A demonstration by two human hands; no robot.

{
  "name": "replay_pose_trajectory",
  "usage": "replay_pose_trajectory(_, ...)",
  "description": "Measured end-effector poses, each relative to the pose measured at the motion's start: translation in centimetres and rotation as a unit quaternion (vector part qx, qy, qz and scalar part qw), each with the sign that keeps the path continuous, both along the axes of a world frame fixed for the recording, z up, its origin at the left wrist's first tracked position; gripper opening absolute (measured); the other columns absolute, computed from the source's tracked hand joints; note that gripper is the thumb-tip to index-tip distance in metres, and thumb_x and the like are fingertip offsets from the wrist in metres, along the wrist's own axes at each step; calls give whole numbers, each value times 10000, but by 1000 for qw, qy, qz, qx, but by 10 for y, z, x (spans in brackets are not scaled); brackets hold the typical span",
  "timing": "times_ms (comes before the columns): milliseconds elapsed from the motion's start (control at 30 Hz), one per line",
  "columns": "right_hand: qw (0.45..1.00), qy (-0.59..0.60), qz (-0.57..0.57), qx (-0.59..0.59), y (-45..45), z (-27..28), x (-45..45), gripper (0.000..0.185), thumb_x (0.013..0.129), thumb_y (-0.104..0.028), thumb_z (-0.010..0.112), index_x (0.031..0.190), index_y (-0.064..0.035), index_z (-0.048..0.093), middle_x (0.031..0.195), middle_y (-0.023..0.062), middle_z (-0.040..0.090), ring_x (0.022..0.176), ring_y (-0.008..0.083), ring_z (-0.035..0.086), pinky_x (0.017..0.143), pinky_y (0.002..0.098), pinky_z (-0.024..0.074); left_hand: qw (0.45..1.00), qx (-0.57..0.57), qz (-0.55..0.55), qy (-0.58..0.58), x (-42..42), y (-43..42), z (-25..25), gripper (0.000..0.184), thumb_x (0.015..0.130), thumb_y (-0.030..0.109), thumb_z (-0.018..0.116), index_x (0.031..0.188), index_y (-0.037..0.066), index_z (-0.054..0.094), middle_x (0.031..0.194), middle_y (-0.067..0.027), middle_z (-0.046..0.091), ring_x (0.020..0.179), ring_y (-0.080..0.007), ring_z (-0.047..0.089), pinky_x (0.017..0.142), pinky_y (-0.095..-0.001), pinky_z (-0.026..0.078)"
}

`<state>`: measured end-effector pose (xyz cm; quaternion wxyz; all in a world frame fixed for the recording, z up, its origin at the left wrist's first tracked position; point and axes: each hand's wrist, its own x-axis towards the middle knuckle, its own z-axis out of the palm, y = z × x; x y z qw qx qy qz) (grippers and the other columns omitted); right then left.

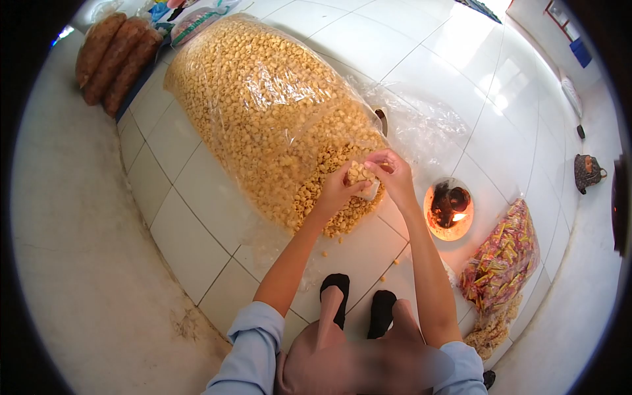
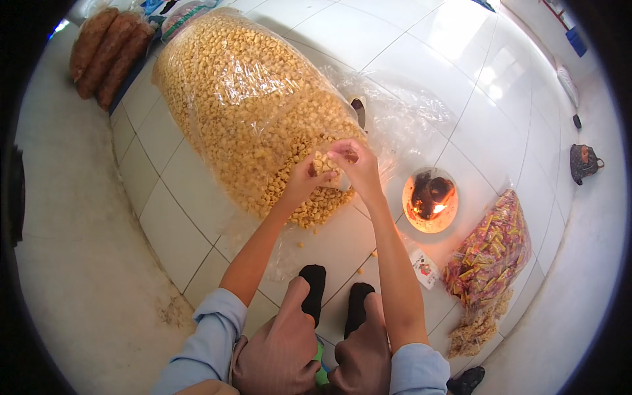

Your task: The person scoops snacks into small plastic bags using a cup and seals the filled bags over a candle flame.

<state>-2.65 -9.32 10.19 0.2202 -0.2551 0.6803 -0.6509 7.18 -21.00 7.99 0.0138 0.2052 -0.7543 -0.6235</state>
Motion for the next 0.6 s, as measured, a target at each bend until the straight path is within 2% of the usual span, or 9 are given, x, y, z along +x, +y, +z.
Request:
replay_pose_trajectory(67,999,20,-3,45,1,2,-1,139,743,-99,651,842,-17,598,813,30,614,741,99,563,685,240,435,1000,7,-4,7,0,0,-6,423,749,125,672,1120,54,480,937,-6,525,756,-61,486,650,-196,451)
replay_pose_trajectory(133,999,24,-12,38,0,2,-1,137,743,-97,651,844,-18,601,803,29,618,731,97,564,682,238,436,1000,13,-8,13,2,2,-7,389,771,114,647,1115,43,481,985,-18,524,812,-73,506,688,-199,452)
replay_pose_trajectory(200,999,28,-20,31,-1,3,1,136,743,-94,651,847,-19,605,792,28,622,720,95,566,678,235,436,954,191,55,223,1,5,-7,293,818,66,573,1095,18,490,1037,-28,530,916,-88,522,772,-208,438)
replay_pose_trajectory(233,999,18,-23,19,-2,3,3,131,745,-92,649,845,-19,605,782,26,621,718,91,565,672,232,436,955,191,55,222,0,5,-6,293,818,66,573,1095,18,490,1037,-27,530,916,-88,522,772,-208,438)
replay_pose_trajectory(300,1000,7,-25,8,-3,3,6,127,747,-90,647,843,-20,604,772,23,621,715,87,564,665,229,436,955,173,79,226,-3,4,-8,278,835,100,563,1097,39,493,824,33,528,684,-15,456,575,-158,377)
replay_pose_trajectory(400,998,14,-42,39,-5,1,8,117,753,-86,642,842,-21,603,788,20,621,727,83,564,659,224,435,964,146,69,211,1,0,-16,287,822,89,582,1087,31,490,873,11,558,765,-31,509,631,-170,421)
replay_pose_trajectory(533,998,28,-40,41,-7,-2,10,122,765,-104,636,849,-21,601,796,19,618,734,84,563,657,222,437,959,158,88,220,7,10,-10,312,796,53,603,1086,26,492,885,-6,566,795,-48,537,674,-191,453)
replay_pose_trajectory(600,998,37,-27,33,-6,-7,8,141,773,-115,631,870,-18,598,800,23,618,729,89,566,657,221,441,952,251,116,131,12,6,-7,315,766,31,631,1055,15,507,892,-21,574,783,-64,551,685,-212,472)
